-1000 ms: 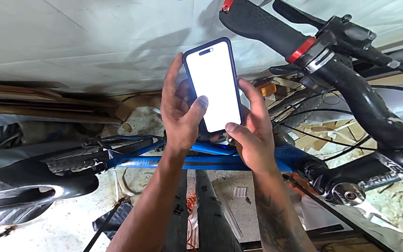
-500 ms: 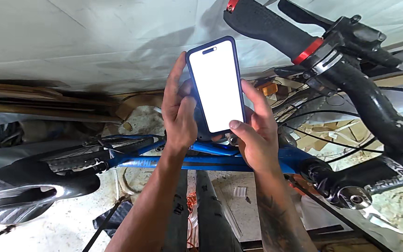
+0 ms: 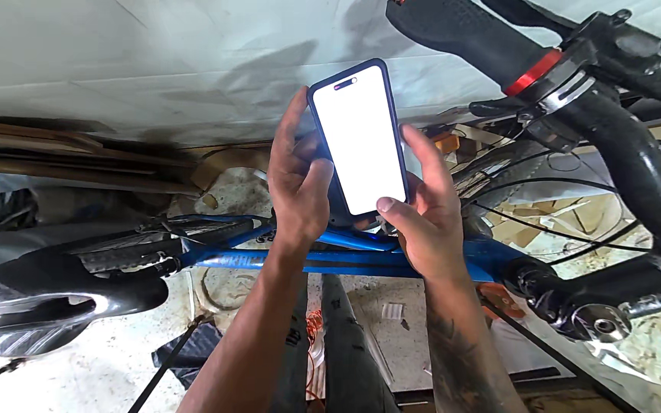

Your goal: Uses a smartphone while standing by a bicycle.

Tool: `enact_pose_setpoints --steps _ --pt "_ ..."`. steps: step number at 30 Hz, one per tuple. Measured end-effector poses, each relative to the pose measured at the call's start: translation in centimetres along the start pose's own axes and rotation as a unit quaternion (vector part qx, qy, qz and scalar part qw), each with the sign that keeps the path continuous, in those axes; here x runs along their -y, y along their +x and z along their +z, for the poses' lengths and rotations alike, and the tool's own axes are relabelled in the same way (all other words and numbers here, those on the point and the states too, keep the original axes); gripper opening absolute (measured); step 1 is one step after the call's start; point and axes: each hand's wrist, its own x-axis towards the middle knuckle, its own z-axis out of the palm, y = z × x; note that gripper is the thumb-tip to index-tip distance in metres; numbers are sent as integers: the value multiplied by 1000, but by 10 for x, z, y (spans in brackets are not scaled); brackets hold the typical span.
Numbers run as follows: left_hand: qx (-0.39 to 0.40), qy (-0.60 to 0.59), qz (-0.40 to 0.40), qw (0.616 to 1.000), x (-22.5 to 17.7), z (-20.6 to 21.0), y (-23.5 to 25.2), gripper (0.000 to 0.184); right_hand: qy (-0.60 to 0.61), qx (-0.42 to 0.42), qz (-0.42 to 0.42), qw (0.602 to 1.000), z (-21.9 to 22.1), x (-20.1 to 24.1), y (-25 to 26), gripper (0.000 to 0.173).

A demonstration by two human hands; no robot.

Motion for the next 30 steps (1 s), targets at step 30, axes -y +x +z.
enact_pose_setpoints --steps 30 --pt "75 12 3 997 -6 1 29 73 73 4 52 996 -4 -10 23 59"
